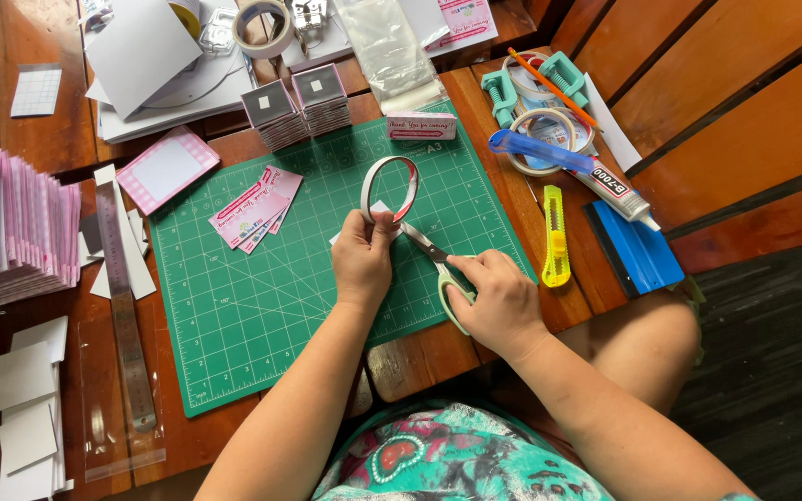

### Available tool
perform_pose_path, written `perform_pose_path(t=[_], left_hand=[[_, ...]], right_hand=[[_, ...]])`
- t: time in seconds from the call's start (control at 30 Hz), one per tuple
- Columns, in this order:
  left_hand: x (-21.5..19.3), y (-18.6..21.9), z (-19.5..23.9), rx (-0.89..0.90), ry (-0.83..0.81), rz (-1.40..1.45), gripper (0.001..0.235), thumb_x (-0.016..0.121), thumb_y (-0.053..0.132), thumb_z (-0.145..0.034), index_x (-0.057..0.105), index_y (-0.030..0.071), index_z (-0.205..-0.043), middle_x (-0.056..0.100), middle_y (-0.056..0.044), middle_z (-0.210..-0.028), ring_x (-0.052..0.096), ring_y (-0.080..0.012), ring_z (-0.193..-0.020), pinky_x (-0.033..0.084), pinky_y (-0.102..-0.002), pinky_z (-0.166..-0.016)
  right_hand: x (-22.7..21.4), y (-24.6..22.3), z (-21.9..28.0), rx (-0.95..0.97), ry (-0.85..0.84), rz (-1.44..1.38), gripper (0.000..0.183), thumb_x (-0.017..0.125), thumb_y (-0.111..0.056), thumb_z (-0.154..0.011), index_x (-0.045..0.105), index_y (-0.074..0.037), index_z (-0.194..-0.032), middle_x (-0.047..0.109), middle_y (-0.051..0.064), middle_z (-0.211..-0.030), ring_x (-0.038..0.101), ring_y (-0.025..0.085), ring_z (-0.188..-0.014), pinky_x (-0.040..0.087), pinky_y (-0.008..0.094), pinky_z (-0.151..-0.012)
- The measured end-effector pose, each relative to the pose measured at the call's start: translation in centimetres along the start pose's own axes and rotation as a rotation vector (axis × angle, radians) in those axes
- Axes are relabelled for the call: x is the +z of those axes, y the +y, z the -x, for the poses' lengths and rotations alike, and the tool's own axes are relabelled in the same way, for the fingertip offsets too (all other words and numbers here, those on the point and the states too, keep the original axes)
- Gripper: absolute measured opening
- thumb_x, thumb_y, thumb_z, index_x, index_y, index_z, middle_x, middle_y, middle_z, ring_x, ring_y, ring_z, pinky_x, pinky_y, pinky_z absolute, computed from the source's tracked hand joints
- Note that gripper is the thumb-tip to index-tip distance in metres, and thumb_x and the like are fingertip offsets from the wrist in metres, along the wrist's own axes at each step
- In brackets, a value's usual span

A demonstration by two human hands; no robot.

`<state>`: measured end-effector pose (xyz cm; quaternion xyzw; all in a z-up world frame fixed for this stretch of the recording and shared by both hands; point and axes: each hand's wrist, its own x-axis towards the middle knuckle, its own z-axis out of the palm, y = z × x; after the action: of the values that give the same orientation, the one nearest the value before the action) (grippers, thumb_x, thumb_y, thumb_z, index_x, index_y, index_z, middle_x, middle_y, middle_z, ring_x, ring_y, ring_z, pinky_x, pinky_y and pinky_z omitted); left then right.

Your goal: The person assembles small rectangular paper cards by applying a strip of decorative tape to the back, folding the card in half, and trimming the tape with scissors. The person repeats this process for several cards, stacking the finished ones on the cutting mat.

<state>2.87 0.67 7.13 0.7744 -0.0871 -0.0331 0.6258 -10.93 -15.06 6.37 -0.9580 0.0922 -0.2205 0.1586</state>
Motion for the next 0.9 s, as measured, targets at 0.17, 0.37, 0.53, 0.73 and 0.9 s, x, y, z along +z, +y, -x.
perform_pose_path(t=[0.17,0.37,0.53,0.73,0.9], left_hand=[[0.1,0.2,-0.1,0.005,0.0,-0.006,0.032,0.064,0.043,-0.101,0.067,0.012,-0.093,0.077,-0.005,-0.078,0.074,-0.0176,-0.078,0.057,-0.034,-0.08],[0.1,0.3,-0.1,-0.002,-0.004,-0.028,0.032,0.063,0.044,-0.101,0.066,0.013,-0.092,0.077,-0.004,-0.078,0.074,-0.0185,-0.078,0.057,-0.035,-0.079],[0.1,0.2,-0.1,-0.008,-0.008,-0.039,0.032,0.062,0.044,-0.102,0.066,0.014,-0.092,0.077,-0.004,-0.077,0.072,-0.0179,-0.076,0.056,-0.035,-0.078],[0.2,-0.7,-0.4,-0.019,-0.015,-0.089,0.034,0.06,0.046,-0.102,0.065,0.015,-0.092,0.076,-0.004,-0.077,0.073,-0.0224,-0.077,0.056,-0.037,-0.078],[0.2,-1.0,-0.7,-0.098,0.002,0.073,0.031,0.059,0.043,-0.103,0.061,0.014,-0.091,0.078,-0.004,-0.078,0.072,-0.0133,-0.074,0.059,-0.029,-0.07]], right_hand=[[-0.1,-0.1,-0.2,-0.007,-0.007,0.002,0.039,0.079,-0.037,-0.074,0.075,-0.032,-0.112,0.054,-0.002,-0.08,0.066,0.022,-0.08,0.059,0.037,-0.067],[-0.1,0.1,-0.1,-0.019,-0.013,0.012,0.038,0.078,-0.037,-0.075,0.075,-0.032,-0.113,0.054,-0.003,-0.08,0.066,0.021,-0.079,0.058,0.036,-0.067],[0.0,0.3,0.0,-0.049,-0.017,0.006,0.037,0.077,-0.037,-0.078,0.075,-0.031,-0.115,0.054,-0.002,-0.078,0.066,0.021,-0.077,0.058,0.035,-0.067],[1.0,1.2,0.5,-0.094,-0.019,0.005,0.036,0.074,-0.033,-0.082,0.074,-0.029,-0.118,0.052,-0.002,-0.078,0.065,0.021,-0.078,0.058,0.034,-0.069],[0.1,0.9,0.2,0.026,-0.079,-0.032,0.037,0.071,-0.035,-0.088,0.072,-0.025,-0.124,0.057,0.002,-0.084,0.067,0.026,-0.083,0.059,0.041,-0.071]])
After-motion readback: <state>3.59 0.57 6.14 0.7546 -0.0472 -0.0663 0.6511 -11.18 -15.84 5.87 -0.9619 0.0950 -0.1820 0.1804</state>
